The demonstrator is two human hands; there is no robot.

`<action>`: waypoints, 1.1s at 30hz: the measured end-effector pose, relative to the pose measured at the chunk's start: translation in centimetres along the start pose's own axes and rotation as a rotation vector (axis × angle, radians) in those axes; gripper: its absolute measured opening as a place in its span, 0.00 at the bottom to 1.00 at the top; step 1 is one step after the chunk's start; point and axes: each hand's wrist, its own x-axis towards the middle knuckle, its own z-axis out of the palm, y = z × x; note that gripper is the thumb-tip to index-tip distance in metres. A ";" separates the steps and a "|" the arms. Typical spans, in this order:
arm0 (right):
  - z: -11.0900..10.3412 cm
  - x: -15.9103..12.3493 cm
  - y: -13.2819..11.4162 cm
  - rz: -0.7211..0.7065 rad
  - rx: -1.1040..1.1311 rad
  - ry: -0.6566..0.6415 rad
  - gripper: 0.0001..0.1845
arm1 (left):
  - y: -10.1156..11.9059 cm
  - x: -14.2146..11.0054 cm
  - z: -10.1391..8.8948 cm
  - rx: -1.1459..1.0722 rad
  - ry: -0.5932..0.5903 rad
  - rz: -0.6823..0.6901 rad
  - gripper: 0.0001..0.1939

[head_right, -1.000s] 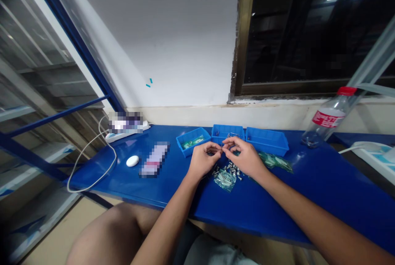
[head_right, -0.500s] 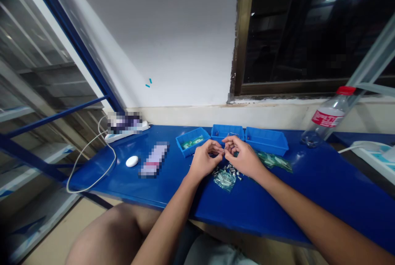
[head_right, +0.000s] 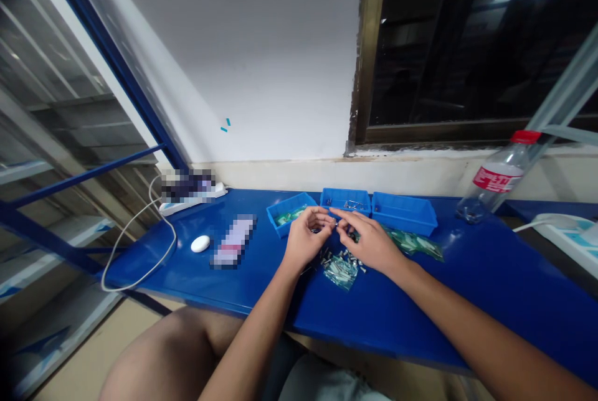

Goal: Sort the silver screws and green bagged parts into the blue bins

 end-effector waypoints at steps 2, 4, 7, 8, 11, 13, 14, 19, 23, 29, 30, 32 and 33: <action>0.0 0.0 -0.1 -0.020 -0.020 0.010 0.22 | 0.2 -0.1 -0.1 0.064 0.001 -0.001 0.12; -0.1 -0.1 -0.1 0.004 -0.016 0.051 0.17 | 0.4 -0.2 -0.1 0.148 -0.011 -0.017 0.11; -0.3 -0.1 -0.1 0.069 0.005 0.093 0.11 | 0.4 -0.3 -0.1 0.192 -0.065 -0.049 0.17; -0.4 -0.1 -0.1 0.075 0.001 0.097 0.10 | 0.3 -0.3 -0.1 0.174 -0.082 -0.054 0.18; -0.3 0.1 0.1 0.049 -0.013 0.087 0.08 | -0.1 -0.3 0.0 0.092 -0.095 -0.060 0.20; -0.2 0.2 0.2 0.032 -0.007 0.073 0.07 | -0.5 -0.2 0.0 0.071 -0.093 -0.063 0.21; -0.1 0.3 0.3 0.027 -0.002 0.062 0.08 | -0.6 -0.2 0.0 0.073 -0.092 -0.065 0.21; 0.2 0.3 0.4 -0.006 0.022 0.059 0.10 | -1.1 -0.1 -0.1 0.108 -0.054 -0.062 0.21; 0.3 0.2 0.3 -0.012 0.032 0.060 0.11 | -1.2 -0.1 -0.2 0.127 -0.023 -0.071 0.21; 0.1 0.1 0.2 0.155 0.059 0.066 0.10 | -1.2 -0.1 0.0 0.173 -0.059 -0.020 0.21; 0.1 0.1 0.1 0.153 0.061 0.062 0.11 | -1.2 -0.1 0.0 0.193 -0.071 -0.001 0.21; 0.1 0.2 0.1 0.108 0.062 0.042 0.11 | -1.2 -0.2 -0.1 0.240 -0.095 0.039 0.21; 0.1 0.2 0.1 0.079 0.063 0.033 0.10 | -1.3 -0.3 -0.1 0.262 -0.104 0.056 0.22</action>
